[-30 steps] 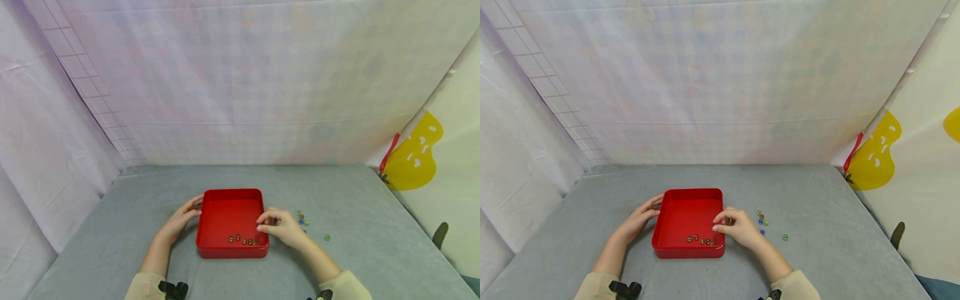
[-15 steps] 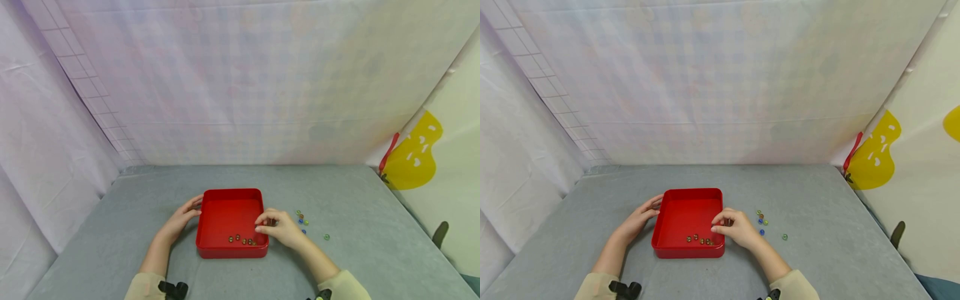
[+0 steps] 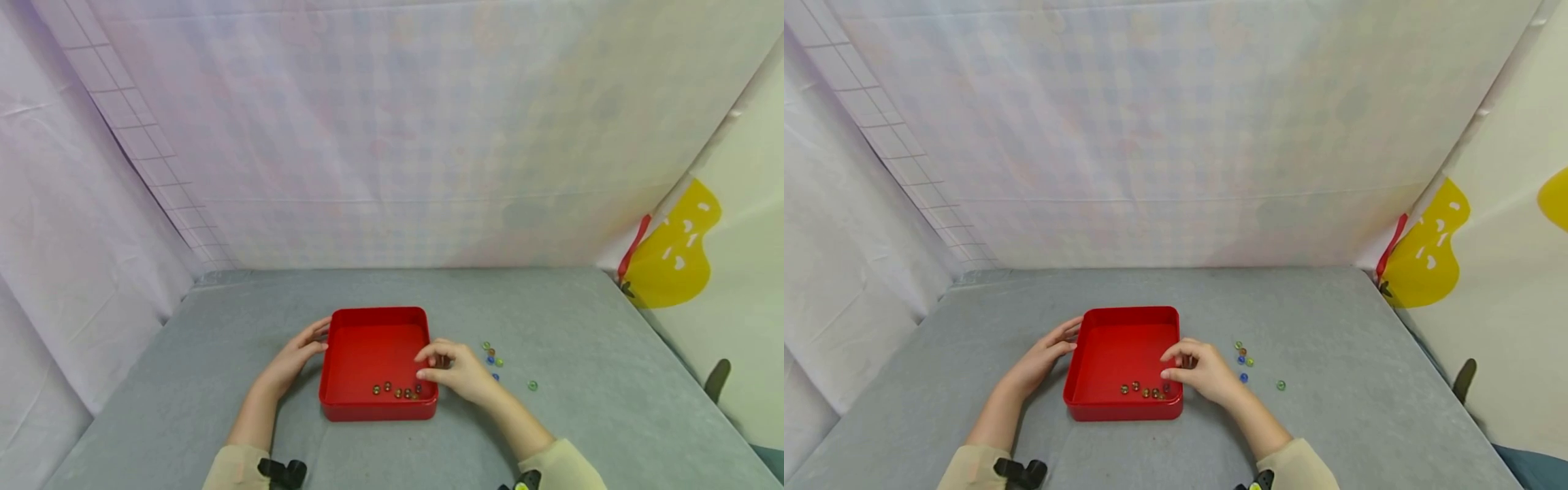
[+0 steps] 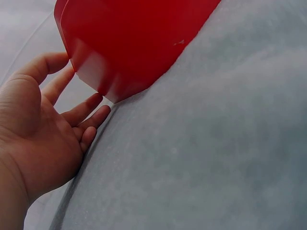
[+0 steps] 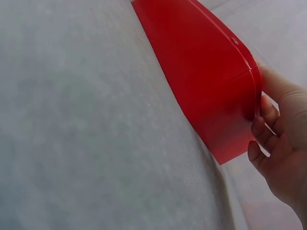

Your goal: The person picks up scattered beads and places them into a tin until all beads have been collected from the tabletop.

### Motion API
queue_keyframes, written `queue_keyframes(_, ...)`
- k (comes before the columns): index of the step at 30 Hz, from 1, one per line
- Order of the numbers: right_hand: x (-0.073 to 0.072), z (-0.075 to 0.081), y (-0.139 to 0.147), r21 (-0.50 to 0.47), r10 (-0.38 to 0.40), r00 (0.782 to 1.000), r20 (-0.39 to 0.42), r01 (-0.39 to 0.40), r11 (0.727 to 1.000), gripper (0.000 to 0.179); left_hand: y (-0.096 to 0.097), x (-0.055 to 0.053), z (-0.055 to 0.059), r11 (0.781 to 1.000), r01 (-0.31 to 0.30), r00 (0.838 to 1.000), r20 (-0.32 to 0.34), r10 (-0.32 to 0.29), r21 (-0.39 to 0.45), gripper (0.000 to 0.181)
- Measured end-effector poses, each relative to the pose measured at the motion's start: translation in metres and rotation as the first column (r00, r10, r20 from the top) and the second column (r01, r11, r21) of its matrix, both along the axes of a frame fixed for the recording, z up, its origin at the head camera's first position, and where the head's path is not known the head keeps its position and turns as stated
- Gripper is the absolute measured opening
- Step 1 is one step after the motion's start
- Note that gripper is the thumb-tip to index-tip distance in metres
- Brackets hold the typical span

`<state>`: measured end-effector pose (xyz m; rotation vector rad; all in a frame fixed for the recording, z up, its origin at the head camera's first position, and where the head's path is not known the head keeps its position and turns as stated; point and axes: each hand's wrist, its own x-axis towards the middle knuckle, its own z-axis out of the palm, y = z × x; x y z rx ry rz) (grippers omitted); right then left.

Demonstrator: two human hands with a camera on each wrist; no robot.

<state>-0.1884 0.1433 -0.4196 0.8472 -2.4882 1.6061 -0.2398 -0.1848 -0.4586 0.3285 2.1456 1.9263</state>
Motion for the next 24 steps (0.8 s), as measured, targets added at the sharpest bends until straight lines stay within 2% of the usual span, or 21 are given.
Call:
queue_keyframes(12, -0.002, 0.006, 0.007, 0.01, 0.062, 0.998, 0.032, -0.063, 0.998, 0.018, 0.001, 0.0, 0.0, 1.0, -0.009, 1.0, 0.009, 0.009, -0.004, 0.054)
queue_keyframes(17, -0.002, 0.011, 0.012, 0.028, 0.063, 0.998, 0.03, -0.063, 0.998, 0.019, 0.001, 0.0, 0.001, 1.0, -0.012, 1.0, 0.01, 0.012, -0.004, 0.054)
queue_keyframes(24, -0.017, -0.008, 0.024, 0.073, 0.031, 0.999, 0.009, -0.032, 0.997, 0.024, 0.001, 0.001, 0.001, 1.0, -0.009, 1.0, 0.011, 0.009, -0.009, 0.054)
